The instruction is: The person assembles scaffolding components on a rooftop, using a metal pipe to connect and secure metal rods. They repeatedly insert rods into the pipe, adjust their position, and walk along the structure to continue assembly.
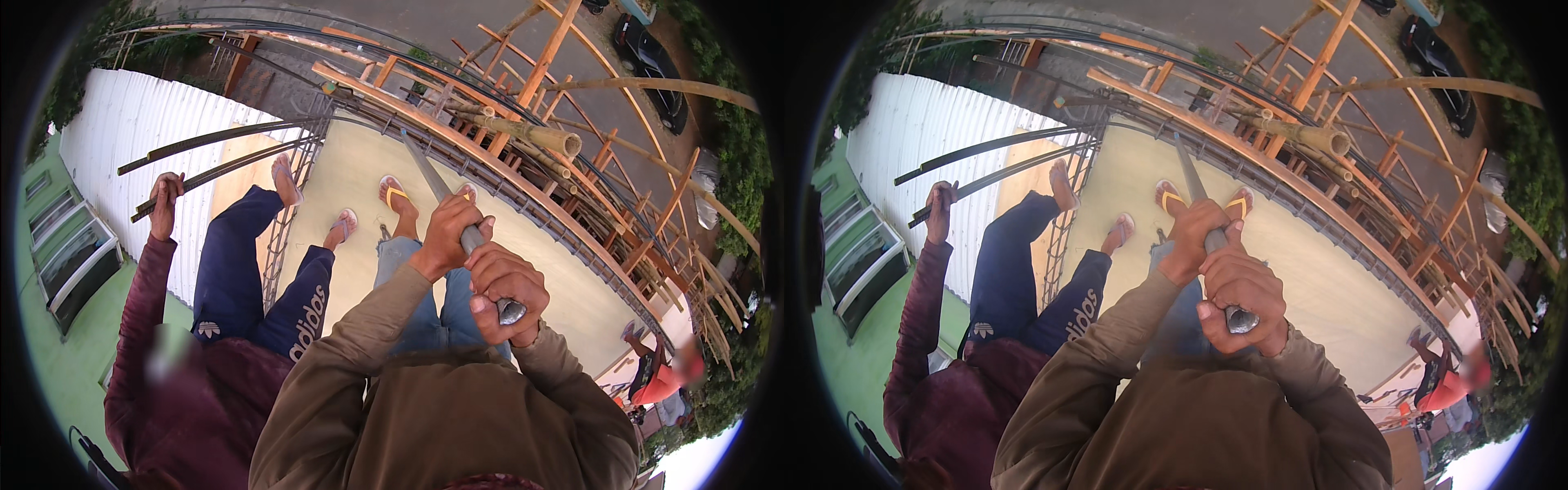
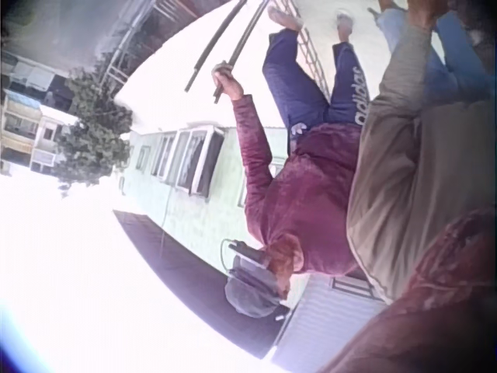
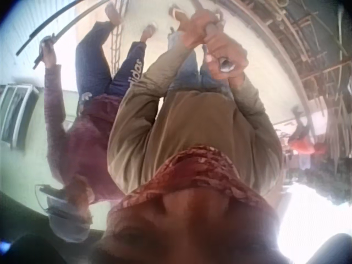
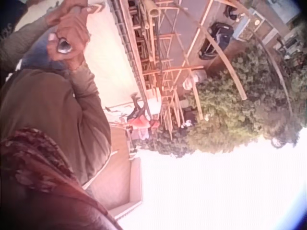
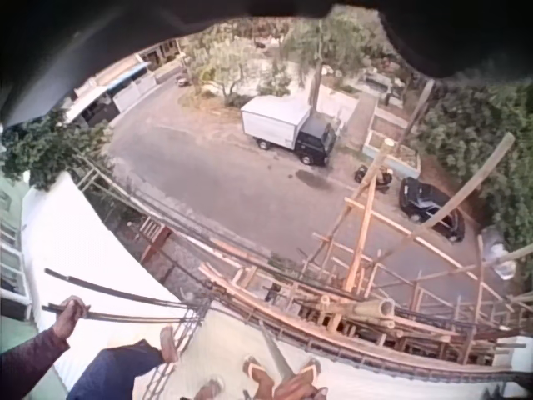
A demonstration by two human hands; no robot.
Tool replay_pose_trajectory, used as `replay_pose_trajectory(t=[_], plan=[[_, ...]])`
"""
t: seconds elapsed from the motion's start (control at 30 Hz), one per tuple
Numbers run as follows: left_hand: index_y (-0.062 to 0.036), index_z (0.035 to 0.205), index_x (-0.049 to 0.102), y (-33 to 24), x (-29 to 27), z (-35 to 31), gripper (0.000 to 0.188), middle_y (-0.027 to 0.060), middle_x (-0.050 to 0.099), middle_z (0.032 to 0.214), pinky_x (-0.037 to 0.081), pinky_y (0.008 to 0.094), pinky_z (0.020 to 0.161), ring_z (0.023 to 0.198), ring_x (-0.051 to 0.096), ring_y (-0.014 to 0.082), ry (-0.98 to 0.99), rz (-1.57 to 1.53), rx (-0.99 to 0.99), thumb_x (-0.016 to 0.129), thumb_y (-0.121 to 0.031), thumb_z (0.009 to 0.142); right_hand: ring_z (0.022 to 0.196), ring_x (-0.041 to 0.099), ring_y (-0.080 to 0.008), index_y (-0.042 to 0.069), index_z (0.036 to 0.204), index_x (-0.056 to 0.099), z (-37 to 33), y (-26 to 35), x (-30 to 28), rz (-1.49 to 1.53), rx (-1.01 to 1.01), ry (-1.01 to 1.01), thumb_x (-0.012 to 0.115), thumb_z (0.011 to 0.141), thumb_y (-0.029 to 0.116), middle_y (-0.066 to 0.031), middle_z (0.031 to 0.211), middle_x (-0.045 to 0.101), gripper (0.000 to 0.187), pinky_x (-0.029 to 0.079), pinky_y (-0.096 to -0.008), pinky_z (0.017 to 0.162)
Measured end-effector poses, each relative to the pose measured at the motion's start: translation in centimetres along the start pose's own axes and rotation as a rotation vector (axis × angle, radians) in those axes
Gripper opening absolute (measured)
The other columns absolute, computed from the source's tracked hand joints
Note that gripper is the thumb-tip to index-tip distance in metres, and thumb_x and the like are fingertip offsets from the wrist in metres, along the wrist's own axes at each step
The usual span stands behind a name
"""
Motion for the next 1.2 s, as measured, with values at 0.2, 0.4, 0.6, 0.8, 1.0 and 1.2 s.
replay_pose_trajectory(t=[0.2, 0.4, 0.6, 0.8, 1.0, 1.2], plan=[[-0.0053, 0.072, 0.055, 1.9, 1.7, -0.1, 0.020, 0.0103, 0.055, 0.067, 0.044, 0.0408, 0.064, 0.064, 0.055, 0.0299, -0.109, 0.088, -0.005, 0.074, -0.003, 0.078, 0.052, 0.056, -0.0252, 0.006, 0.071, 0.047, 0.6, -4.3, -1.8, 0.002, 0.078, 0.248, 0.067, 0.072, 0.000, -0.0064, 0.062, 0.052, 0.020, 0.054, -0.0409, 0.060], [-0.0068, 0.066, 0.055, -9.5, 3.6, 3.8, 0.024, 0.0083, 0.055, 0.060, 0.044, 0.0393, 0.056, 0.055, 0.055, 0.0280, -0.005, -0.026, 0.134, 0.075, -0.011, 0.077, 0.055, 0.061, -0.0182, 0.007, 0.080, 0.051, 2.9, 7.8, -7.5, 0.193, -0.105, 0.074, 0.077, 0.079, 0.013, -0.0038, 0.066, 0.060, 0.027, 0.060, -0.0439, 0.064], [-0.0093, 0.065, 0.057, -13.7, 6.4, 4.7, 0.021, 0.0053, 0.054, 0.055, 0.042, 0.0396, 0.046, 0.048, 0.055, 0.0252, 0.149, -0.031, 0.202, 0.073, -0.016, 0.076, 0.050, 0.061, -0.0149, 0.010, 0.082, 0.049, 0.8, 11.7, -10.9, 0.121, -0.109, -0.077, 0.079, 0.086, 0.028, -0.0010, 0.065, 0.060, 0.034, 0.059, -0.0380, 0.056], [-0.0104, 0.067, 0.057, -18.3, 6.1, 5.3, 0.021, 0.0041, 0.054, 0.055, 0.043, 0.0391, 0.048, 0.049, 0.056, 0.0265, 0.211, -0.184, 0.217, 0.073, -0.020, 0.077, 0.046, 0.052, -0.0102, 0.015, 0.082, 0.048, 1.3, 17.5, -10.1, -0.022, -0.076, -0.192, 0.068, 0.092, 0.024, 0.0027, 0.062, 0.053, 0.024, 0.055, -0.0291, 0.051], [-0.0101, 0.069, 0.066, -2.9, 8.3, 3.0, 0.013, 0.0097, 0.067, 0.067, 0.052, 0.0406, 0.054, 0.061, 0.066, 0.0320, 0.246, -0.165, 0.128, 0.077, -0.012, 0.062, 0.055, 0.050, -0.0175, 0.007, 0.085, 0.047, -3.2, 1.9, -8.0, 0.042, -0.027, -0.401, 0.063, 0.092, 0.010, -0.0076, 0.063, 0.051, 0.017, 0.047, -0.0378, 0.061], [-0.0078, 0.069, 0.058, -11.2, 7.0, 3.9, 0.018, 0.0086, 0.056, 0.059, 0.046, 0.0416, 0.051, 0.055, 0.058, 0.0314, 0.234, -0.219, 0.198, 0.073, -0.017, 0.073, 0.053, 0.049, -0.0172, 0.010, 0.083, 0.046, -0.2, 11.7, -7.4, 0.052, -0.054, -0.329, 0.066, 0.094, 0.019, -0.0036, 0.063, 0.049, 0.025, 0.046, -0.0403, 0.058]])
Point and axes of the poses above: each hand's wrist, its own z-axis towards the middle knuckle, its own x-axis out of the palm, y = z × x, the point moved 3 cm from there along z, towards the middle knuckle
